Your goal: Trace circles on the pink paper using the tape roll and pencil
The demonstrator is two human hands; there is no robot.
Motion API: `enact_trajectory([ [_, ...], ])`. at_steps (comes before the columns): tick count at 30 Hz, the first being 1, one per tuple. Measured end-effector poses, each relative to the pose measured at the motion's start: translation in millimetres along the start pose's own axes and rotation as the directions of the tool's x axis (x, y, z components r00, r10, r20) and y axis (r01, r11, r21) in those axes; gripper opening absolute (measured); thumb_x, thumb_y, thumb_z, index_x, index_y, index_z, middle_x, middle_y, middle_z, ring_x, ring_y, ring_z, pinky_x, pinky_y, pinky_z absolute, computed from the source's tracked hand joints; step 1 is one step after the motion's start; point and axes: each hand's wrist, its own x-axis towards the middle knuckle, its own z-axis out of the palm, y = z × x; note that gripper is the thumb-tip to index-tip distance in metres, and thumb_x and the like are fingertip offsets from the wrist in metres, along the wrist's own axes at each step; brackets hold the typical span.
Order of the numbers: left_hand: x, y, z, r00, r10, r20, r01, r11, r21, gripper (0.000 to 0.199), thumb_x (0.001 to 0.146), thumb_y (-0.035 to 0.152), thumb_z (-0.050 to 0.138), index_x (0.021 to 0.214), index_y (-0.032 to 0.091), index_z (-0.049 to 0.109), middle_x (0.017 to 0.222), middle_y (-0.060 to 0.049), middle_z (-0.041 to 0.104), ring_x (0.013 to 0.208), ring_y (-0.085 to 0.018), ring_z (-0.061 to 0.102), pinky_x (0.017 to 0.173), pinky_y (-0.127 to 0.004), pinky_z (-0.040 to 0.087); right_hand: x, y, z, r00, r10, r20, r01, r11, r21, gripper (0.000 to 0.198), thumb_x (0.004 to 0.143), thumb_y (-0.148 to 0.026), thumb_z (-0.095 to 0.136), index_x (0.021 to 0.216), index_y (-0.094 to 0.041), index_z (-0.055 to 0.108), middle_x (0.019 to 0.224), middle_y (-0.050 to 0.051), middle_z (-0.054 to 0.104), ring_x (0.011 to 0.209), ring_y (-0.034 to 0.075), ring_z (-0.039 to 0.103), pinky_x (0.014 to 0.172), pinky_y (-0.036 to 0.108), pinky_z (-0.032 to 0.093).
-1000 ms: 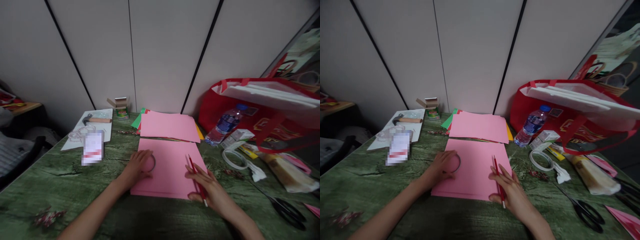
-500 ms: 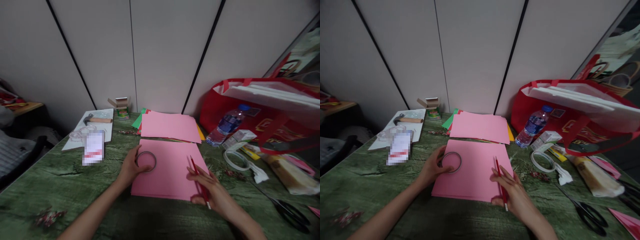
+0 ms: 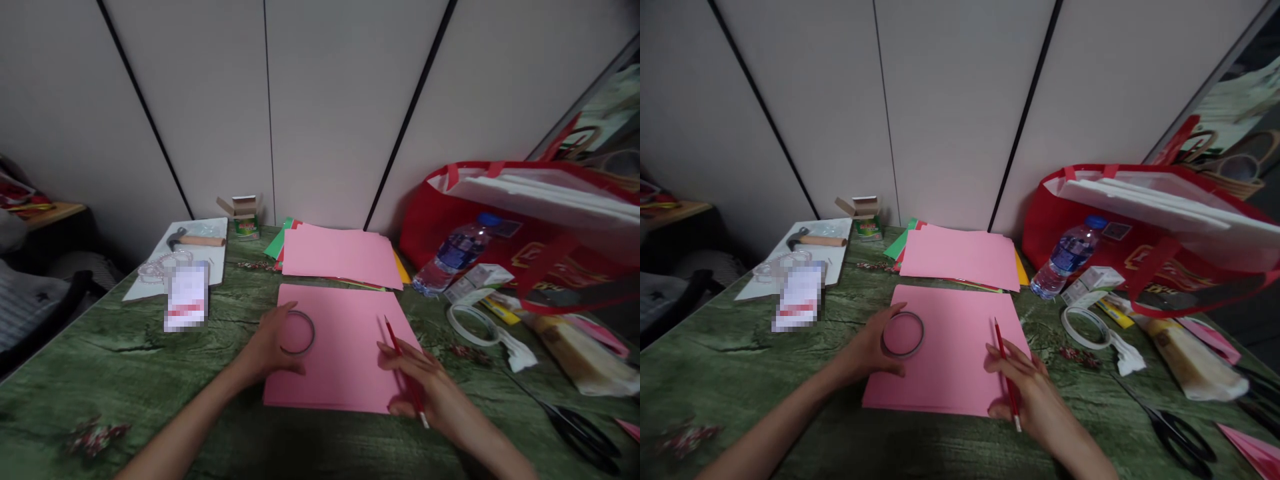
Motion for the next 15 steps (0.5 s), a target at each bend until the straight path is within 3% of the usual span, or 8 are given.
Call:
enact_trajectory([
  [3, -2.6, 1.6, 6.2, 0.999, 0.036, 0.021, -0.039, 0.988, 0.146, 0.104, 0.042, 0.015, 0.084, 0.135, 0.022, 0.037, 0.134, -0.013, 0.042, 0.126, -0.034, 0.035, 0.105, -0.053, 0.028, 0.7, 3.5, 0.5, 0.999, -0.04, 0.033, 0.041, 0.999, -0.018, 0.047, 0.064, -0.04, 0.074, 0.108, -0.029, 0.061, 0.134, 0.008, 0.052, 0.132, 0.033, 0.035, 0.103, 0.059, 0.031],
  [8, -0.7, -5.2, 12.1, 0.998, 0.034, -0.058, -0.019, 0.971, 0.238, 0.088, 0.055, 0.008, 0.077, 0.133, 0.02, 0.038, 0.134, -0.013, 0.041, 0.125, -0.03, 0.035, 0.105, -0.05, 0.029, 0.9, 2.5, 1.7, 0.999, -0.027, 0.046, 0.027, 1.0, 0.006, 0.045, 0.063, -0.038, 0.074, 0.105, -0.027, 0.061, 0.134, 0.01, 0.052, 0.132, 0.034, 0.034, 0.104, 0.059, 0.029],
  [15, 3.6, -13.2, 13.2, 0.973, 0.163, -0.163, -0.106, 0.944, 0.311, 0.068, 0.065, 0.007, 0.071, 0.127, 0.021, 0.045, 0.121, -0.009, 0.051, 0.113, -0.026, 0.045, 0.098, -0.046, 0.039, 9.4, -18.5, -23.5, 0.994, -0.028, 0.102, 0.017, 0.994, 0.105, 0.032, 0.069, -0.036, 0.067, 0.1, -0.028, 0.065, 0.123, 0.009, 0.059, 0.119, 0.032, 0.052, 0.098, 0.052, 0.042],
])
